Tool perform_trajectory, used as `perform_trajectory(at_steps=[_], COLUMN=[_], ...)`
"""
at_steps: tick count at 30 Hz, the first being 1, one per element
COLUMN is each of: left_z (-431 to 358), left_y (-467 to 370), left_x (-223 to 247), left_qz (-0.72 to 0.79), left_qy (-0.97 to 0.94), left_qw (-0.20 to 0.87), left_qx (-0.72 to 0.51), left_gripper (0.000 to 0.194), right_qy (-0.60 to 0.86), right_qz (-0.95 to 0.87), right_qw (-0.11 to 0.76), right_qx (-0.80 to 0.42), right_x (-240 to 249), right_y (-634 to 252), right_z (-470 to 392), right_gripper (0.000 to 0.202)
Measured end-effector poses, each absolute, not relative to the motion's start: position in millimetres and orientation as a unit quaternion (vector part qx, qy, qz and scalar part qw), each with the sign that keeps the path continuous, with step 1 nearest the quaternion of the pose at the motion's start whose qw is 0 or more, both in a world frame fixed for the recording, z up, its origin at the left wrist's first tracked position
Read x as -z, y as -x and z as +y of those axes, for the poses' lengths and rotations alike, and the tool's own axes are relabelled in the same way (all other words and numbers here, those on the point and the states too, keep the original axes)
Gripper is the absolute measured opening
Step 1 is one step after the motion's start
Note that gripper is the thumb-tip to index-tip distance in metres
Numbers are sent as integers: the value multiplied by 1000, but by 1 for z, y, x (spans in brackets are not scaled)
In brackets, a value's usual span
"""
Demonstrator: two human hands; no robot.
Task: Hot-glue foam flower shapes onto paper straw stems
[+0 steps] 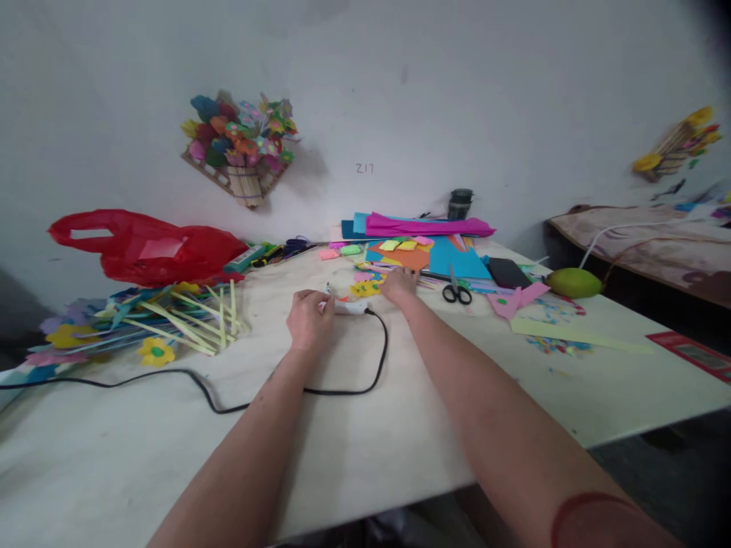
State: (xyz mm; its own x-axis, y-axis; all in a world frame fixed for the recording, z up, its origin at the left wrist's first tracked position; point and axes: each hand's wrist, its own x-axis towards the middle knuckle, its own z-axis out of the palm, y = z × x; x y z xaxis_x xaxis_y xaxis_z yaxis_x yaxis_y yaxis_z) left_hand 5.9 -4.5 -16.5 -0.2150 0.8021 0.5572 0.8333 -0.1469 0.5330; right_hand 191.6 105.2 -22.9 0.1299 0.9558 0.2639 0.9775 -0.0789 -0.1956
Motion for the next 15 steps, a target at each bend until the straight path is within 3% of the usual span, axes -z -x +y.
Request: perform_trajectory(at_steps=[4, 8, 12, 15], left_z=[-5, -4, -5, -4], left_y=[-7, -7, -7, -5], left_x=[16, 16, 14, 13], left_qz=[-656, -652, -647, -630], left_qy=[625, 625, 621, 627], left_qw=[16, 22, 38, 54], left_qx=[423, 429, 440, 455], left_gripper=[22, 21, 21, 23], right_qy=[736, 711, 619, 515], right_qz=[-643, -624, -611, -586], right_qw=[209, 325, 460, 505], right_qx=[28, 15, -176, -368], right_x=[15, 2, -8, -8], right_y=[-192, -191, -179, -167], right_z=[102, 95, 85, 75], right_gripper=[33, 22, 13, 6])
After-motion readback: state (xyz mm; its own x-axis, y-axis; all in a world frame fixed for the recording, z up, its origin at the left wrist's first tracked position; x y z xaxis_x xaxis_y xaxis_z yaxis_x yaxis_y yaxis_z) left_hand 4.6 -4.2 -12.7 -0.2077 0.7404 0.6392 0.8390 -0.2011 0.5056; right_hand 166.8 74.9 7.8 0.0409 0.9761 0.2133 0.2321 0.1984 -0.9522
